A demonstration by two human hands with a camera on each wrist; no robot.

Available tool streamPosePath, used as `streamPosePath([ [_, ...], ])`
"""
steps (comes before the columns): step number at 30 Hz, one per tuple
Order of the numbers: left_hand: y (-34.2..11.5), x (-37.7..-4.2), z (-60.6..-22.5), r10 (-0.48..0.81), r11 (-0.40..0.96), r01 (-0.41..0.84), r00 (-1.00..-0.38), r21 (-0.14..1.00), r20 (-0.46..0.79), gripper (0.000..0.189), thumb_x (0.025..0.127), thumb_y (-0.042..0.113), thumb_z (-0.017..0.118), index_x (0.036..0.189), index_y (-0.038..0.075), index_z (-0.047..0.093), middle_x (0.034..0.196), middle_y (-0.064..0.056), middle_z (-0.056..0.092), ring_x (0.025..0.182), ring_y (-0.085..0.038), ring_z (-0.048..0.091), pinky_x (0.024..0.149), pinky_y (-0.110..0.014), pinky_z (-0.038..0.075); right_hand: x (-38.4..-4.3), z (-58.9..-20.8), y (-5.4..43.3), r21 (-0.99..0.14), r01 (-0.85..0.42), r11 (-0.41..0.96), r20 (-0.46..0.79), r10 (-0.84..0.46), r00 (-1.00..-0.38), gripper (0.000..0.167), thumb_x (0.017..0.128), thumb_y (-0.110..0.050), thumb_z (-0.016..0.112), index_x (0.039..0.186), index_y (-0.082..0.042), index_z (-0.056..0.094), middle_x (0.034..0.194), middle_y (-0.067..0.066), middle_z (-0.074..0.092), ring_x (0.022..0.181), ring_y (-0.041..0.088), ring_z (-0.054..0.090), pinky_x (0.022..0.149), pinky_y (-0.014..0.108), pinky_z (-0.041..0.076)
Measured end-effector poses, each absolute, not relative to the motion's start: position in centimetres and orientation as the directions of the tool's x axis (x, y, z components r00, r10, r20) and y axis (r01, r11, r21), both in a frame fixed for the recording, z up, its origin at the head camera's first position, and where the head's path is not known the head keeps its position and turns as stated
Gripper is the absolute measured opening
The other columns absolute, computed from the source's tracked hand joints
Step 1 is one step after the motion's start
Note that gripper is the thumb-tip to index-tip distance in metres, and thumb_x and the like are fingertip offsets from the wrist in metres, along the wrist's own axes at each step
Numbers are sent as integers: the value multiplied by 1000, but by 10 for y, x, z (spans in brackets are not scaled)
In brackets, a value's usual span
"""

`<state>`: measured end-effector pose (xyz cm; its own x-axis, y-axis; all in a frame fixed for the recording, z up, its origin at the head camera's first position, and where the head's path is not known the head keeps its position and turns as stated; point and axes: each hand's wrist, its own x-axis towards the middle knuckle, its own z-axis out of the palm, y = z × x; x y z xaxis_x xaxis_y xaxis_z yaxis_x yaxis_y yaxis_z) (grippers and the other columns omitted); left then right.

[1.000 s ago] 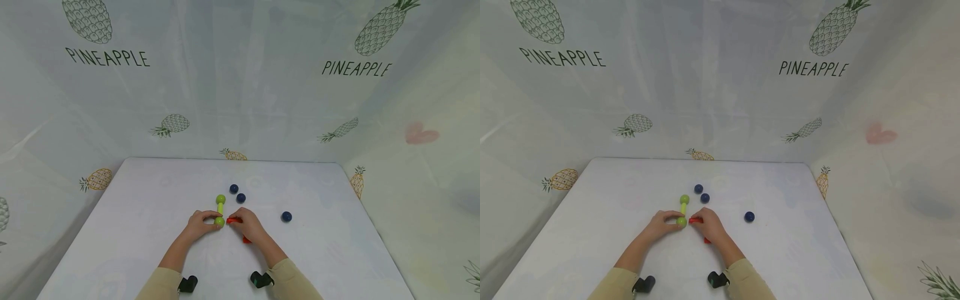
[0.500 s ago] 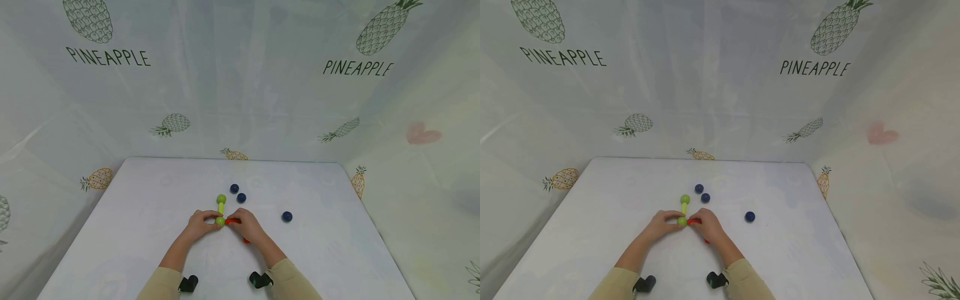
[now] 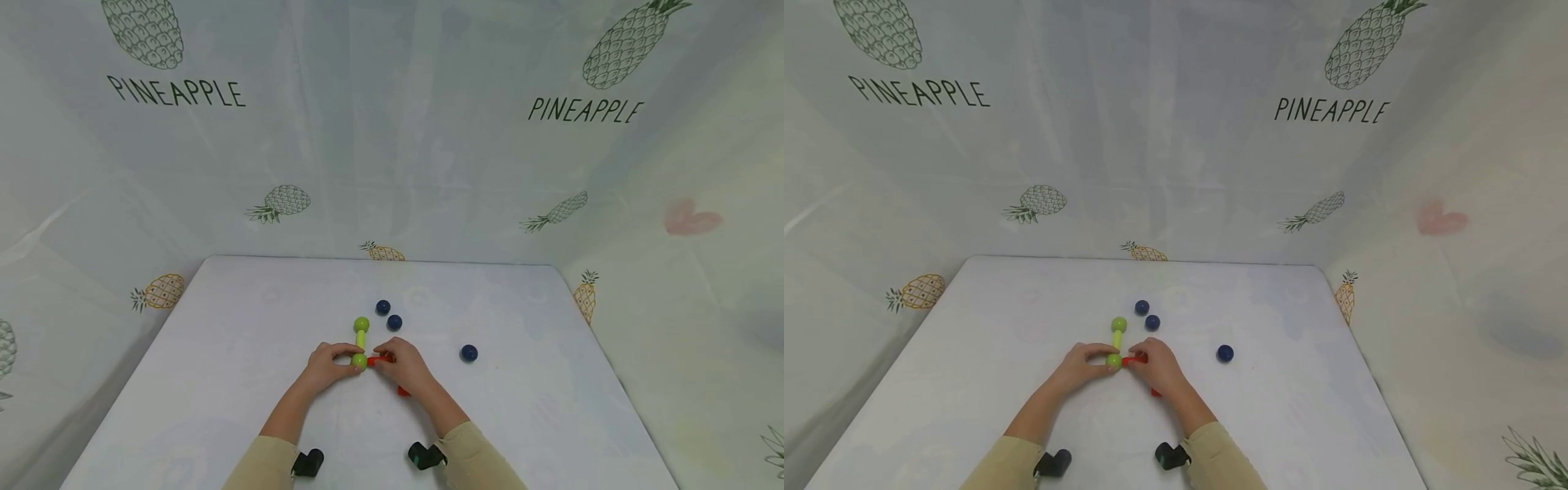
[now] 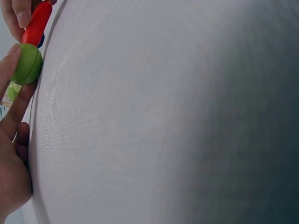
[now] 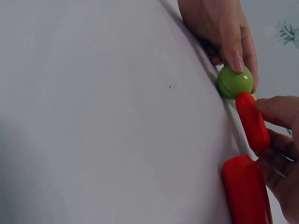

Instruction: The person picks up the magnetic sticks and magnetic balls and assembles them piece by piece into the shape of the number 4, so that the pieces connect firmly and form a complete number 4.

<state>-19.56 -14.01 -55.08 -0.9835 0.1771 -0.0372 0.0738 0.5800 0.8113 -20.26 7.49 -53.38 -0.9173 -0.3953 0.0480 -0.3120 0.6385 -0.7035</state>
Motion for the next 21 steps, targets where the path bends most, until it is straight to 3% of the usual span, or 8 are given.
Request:
streamPosePath([
  [10,-138,-195,-549,166,587,37,-983,809,-75,30,75,30,85,103,32,74,97,13,63,96,-17,47,85,-44,39,-207,-530,86,-765,-189,616,-7,-300,-954,24,91,-19,70,113,-11,71,99,-4,60,89,16,55,76,28,49],
  [21,-137,-196,-549,167,585,42,-984,810,-69,30,75,29,85,104,30,75,99,13,66,97,-17,47,87,-46,39,-210,-529,93,-758,-154,633,31,-202,-979,21,88,-15,73,108,-10,71,95,-1,61,85,17,55,74,31,49],
])
